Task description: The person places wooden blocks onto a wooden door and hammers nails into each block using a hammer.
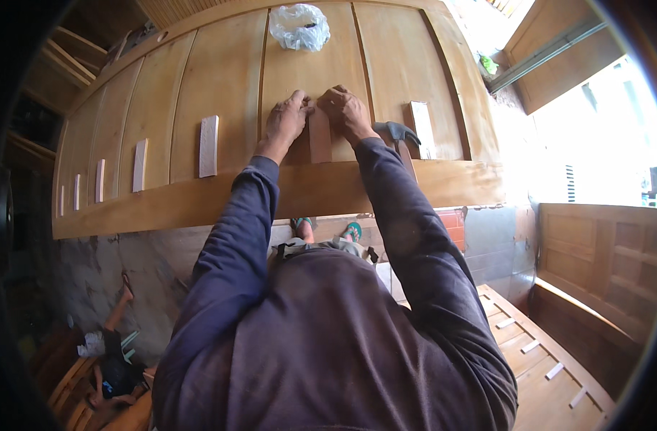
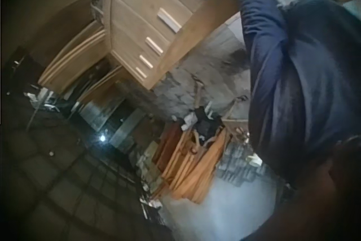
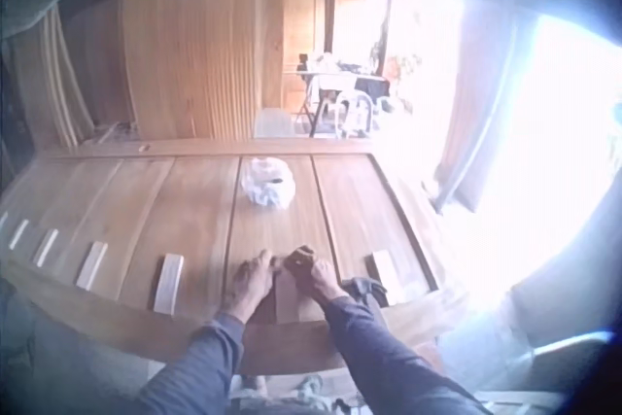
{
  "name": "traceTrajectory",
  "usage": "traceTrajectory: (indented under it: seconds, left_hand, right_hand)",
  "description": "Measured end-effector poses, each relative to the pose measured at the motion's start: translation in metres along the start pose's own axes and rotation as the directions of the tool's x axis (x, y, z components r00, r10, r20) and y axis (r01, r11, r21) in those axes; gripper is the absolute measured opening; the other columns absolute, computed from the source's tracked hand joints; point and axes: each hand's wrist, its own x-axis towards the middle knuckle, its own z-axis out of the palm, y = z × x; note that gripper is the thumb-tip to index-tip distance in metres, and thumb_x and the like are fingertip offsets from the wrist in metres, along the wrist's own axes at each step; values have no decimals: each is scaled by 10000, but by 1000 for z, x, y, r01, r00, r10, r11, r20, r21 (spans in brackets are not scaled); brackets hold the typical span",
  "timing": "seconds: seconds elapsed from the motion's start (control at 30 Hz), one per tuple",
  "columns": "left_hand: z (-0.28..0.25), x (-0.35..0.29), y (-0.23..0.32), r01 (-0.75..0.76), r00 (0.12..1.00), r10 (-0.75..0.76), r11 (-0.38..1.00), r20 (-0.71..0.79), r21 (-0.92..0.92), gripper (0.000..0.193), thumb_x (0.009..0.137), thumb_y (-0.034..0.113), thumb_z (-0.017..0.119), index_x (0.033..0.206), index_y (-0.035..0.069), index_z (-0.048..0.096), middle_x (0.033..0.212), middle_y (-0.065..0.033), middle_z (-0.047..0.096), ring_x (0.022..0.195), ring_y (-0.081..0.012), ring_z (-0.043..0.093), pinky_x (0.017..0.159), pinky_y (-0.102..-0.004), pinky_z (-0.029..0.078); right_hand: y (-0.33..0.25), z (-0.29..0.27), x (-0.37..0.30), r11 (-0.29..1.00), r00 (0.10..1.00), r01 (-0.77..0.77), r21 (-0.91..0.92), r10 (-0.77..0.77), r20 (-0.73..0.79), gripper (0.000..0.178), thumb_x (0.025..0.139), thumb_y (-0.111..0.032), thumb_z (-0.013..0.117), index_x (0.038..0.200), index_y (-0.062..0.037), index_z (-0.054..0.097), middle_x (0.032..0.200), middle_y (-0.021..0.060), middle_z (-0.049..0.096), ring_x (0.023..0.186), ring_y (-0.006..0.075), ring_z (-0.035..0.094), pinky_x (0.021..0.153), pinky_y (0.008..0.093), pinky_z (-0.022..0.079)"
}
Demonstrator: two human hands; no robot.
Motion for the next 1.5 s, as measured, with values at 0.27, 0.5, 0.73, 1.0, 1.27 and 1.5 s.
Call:
traceTrajectory:
  seconds: [0.27, 0.5, 0.73, 1.0, 1.27, 1.5]
  left_hand:
    - [15, -7, -34, 73, 981, -157, 842, -113, -535, 132, 1035, 131, 708, 1141, 54, 699, 859, -62, 755, 764, -171, 712, 685, -321, 557]
    - [-11, -66, -14, 192, 961, -270, 490, 61, -850, 182, 1110, 77, 577, 1234, -12, 677, 958, -68, 710, 862, -134, 695, 772, -260, 570]
    - [-13, -113, 12, 72, 976, -162, 873, -148, -482, 127, 1029, 90, 731, 1128, 24, 776, 1032, -54, 745, 947, -109, 692, 903, -254, 559]
    - [13, -112, 22, 100, 972, -213, 764, -103, -638, 84, 985, 94, 793, 1033, 30, 817, 923, 28, 771, 866, -43, 658, 797, -237, 542]
    - [20, -110, 25, -17, 970, -80, 920, -229, -392, 98, 919, 149, 833, 982, 73, 828, 927, -92, 793, 886, -240, 718, 796, -385, 580]
    - [24, -110, 22, -64, 962, -34, 936, -269, -346, 107, 902, 161, 838, 973, 84, 821, 948, -85, 797, 911, -269, 722, 825, -406, 577]
  right_hand:
    - [9, 12, 7, 995, 997, 82, -53, -82, -7, 227, 985, -294, 686, 1082, -136, 818, 1141, 69, 768, 1166, 319, 683, 974, 430, 557]
    - [-9, -13, -9, 1000, 998, -13, -8, 13, -57, 283, 979, -332, 727, 1180, -151, 809, 1195, 82, 748, 1131, 303, 684, 979, 422, 570]
    - [-42, -61, -81, 931, 897, -163, 328, 278, -344, 467, 974, -238, 806, 1415, -131, 695, 1132, 121, 730, 966, 232, 723, 875, 357, 579]
    - [-35, -94, -209, 952, 787, -305, 2, 254, -562, 336, 959, -214, 820, 1280, -130, 768, 1108, 90, 732, 965, 229, 692, 852, 367, 573]
    - [-33, -103, -226, 880, 773, -446, 162, 470, -427, 346, 956, -245, 822, 1264, -96, 766, 1096, 96, 717, 951, 239, 687, 850, 380, 571]
    - [-22, -108, -216, 884, 824, -467, -18, 428, -372, 433, 968, -383, 793, 1261, -67, 750, 1091, 136, 720, 989, 304, 696, 887, 419, 547]
